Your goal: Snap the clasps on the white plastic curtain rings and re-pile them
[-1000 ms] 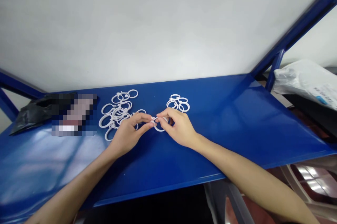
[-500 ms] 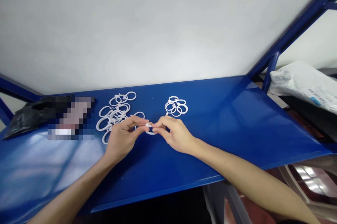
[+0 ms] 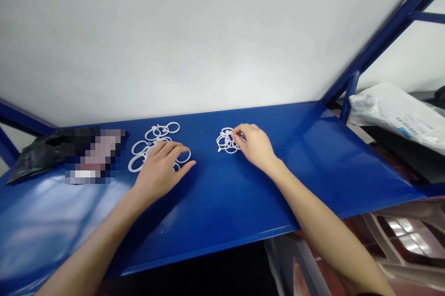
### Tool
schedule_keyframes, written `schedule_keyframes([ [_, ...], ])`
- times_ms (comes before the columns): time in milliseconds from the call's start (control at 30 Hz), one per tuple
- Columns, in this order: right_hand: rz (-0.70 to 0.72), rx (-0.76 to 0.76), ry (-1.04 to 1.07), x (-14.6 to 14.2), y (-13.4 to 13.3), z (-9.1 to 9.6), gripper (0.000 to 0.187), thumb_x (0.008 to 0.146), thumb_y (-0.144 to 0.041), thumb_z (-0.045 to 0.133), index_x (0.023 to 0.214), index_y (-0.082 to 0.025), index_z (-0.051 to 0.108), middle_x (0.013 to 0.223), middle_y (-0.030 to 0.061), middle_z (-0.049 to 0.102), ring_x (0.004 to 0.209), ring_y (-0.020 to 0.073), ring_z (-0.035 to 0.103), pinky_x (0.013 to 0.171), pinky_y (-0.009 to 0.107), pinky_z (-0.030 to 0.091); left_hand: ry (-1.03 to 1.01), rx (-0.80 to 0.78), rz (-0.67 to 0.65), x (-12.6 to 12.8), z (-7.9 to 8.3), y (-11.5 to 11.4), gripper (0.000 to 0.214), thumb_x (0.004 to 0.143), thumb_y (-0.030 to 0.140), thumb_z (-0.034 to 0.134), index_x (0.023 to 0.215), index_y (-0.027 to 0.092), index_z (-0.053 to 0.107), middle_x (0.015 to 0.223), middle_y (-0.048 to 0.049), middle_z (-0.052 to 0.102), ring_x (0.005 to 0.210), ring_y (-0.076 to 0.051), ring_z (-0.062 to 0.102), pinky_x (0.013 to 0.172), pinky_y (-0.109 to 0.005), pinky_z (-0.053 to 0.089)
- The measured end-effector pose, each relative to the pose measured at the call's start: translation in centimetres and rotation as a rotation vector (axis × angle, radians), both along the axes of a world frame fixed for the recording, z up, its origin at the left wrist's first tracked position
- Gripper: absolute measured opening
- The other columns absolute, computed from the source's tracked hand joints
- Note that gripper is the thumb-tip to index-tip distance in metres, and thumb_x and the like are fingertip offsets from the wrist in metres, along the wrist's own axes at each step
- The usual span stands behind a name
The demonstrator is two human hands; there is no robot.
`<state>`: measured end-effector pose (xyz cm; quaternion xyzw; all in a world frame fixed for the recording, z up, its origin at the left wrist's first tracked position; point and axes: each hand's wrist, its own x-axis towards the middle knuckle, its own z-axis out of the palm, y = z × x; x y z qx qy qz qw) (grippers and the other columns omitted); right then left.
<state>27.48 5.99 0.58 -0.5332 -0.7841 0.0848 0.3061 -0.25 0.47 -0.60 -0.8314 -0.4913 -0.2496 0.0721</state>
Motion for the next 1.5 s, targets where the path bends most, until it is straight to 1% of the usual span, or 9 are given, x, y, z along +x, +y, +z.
schedule_keyframes([
  [133, -0.176, -0.119, -0.067, 2.7, 1.7, 0.3, 0.009, 0.090, -0.022, 0.063, 0.093, -0.021, 0.071, 0.090, 0.0031, 0.076, 0.080, 0.0192, 0.069, 0.072, 0.031, 0.050, 0.167, -0.046, 0.095, -0.8, -0.7, 0.3, 0.023, 0.088, 0.037, 0.070, 0.096, 0.016, 0.069, 0.101, -0.0117, 0.065, 0.099, -0.032, 0.054, 0.083, -0.047, 0.047],
  [267, -0.215, -0.240, -0.180, 3.3, 2.2, -0.1, 0.012, 0.091, -0.027, 0.061, 0.093, -0.023, 0.072, 0.092, 0.0017, 0.077, 0.082, 0.0202, 0.070, 0.071, 0.031, 0.049, 0.200, -0.067, 0.023, -0.6, -1.1, 0.3, 0.008, 0.092, 0.024, 0.064, 0.092, 0.018, 0.070, 0.101, -0.0098, 0.065, 0.095, -0.029, 0.052, 0.080, -0.043, 0.044],
  [633, -0.232, -0.252, -0.184, 2.9, 1.7, 0.2, 0.017, 0.093, -0.031, 0.059, 0.099, -0.024, 0.073, 0.092, 0.0022, 0.078, 0.084, 0.0224, 0.072, 0.074, 0.034, 0.052, -0.040, -0.001, -0.073, 0.3, -0.4, -0.2, 0.019, 0.102, 0.026, 0.049, 0.098, 0.020, 0.067, 0.075, -0.0011, 0.066, 0.071, -0.018, 0.056, 0.069, -0.032, 0.043],
  [767, -0.275, -0.118, -0.144, 2.1, 1.1, 0.8, 0.019, 0.093, -0.030, 0.058, 0.101, -0.022, 0.073, 0.095, 0.0054, 0.077, 0.086, 0.0237, 0.072, 0.074, 0.036, 0.053, -0.067, 0.048, -0.099, 0.8, -0.3, -0.5, 0.015, 0.101, 0.024, 0.052, 0.099, 0.019, 0.066, 0.077, -0.0007, 0.069, 0.070, -0.017, 0.058, 0.069, -0.031, 0.044],
  [867, -0.100, 0.000, 0.022, 0.3, -0.5, 1.2, 0.021, 0.097, -0.033, 0.056, 0.102, -0.021, 0.072, 0.094, 0.0050, 0.077, 0.083, 0.0200, 0.072, 0.075, 0.033, 0.054, -0.085, 0.087, -0.147, 1.2, -0.2, -0.8, 0.012, 0.100, 0.023, 0.054, 0.100, 0.019, 0.065, 0.078, -0.0007, 0.070, 0.071, -0.016, 0.059, 0.070, -0.031, 0.044],
  [1033, 0.316, -0.152, 0.269, -3.1, -3.9, 0.4, 0.017, 0.096, -0.034, 0.062, 0.108, -0.023, 0.067, 0.090, -0.0001, 0.077, 0.073, 0.0129, 0.072, 0.068, 0.024, 0.056, -0.104, 0.038, -0.271, 1.9, -0.2, -1.4, 0.010, 0.099, 0.019, 0.055, 0.100, 0.021, 0.064, 0.089, -0.0011, 0.074, 0.081, -0.017, 0.062, 0.076, -0.032, 0.047],
  [1133, 0.317, -0.095, 0.352, -4.0, -4.8, -0.5, 0.011, 0.097, -0.030, 0.061, 0.104, -0.022, 0.065, 0.084, -0.0013, 0.076, 0.069, 0.0114, 0.071, 0.065, 0.022, 0.056, -0.245, -0.085, -0.257, 2.2, -0.4, -1.6, 0.006, 0.097, 0.023, 0.057, 0.101, 0.022, 0.062, 0.093, -0.0016, 0.074, 0.086, -0.017, 0.065, 0.079, -0.031, 0.051],
  [1300, 0.347, -0.049, 0.386, -4.0, -4.8, -0.9, 0.009, 0.095, -0.029, 0.065, 0.100, -0.021, 0.065, 0.088, -0.0006, 0.076, 0.068, 0.0105, 0.071, 0.063, 0.020, 0.056, -0.571, -0.361, -0.037, 2.5, -0.5, -1.4, 0.017, 0.096, 0.029, 0.060, 0.110, 0.022, 0.058, 0.087, -0.0001, 0.075, 0.073, -0.015, 0.068, 0.069, -0.028, 0.052],
  [1500, 0.422, -0.084, 0.360, -4.1, -4.9, -1.0, 0.009, 0.097, -0.027, 0.063, 0.092, -0.020, 0.066, 0.084, -0.0005, 0.075, 0.065, 0.0098, 0.069, 0.060, 0.020, 0.054, -0.518, -0.297, -0.148, 2.5, -0.3, -1.5, 0.014, 0.098, 0.024, 0.056, 0.101, 0.022, 0.069, 0.084, -0.0004, 0.071, 0.070, -0.013, 0.063, 0.067, -0.026, 0.050],
])
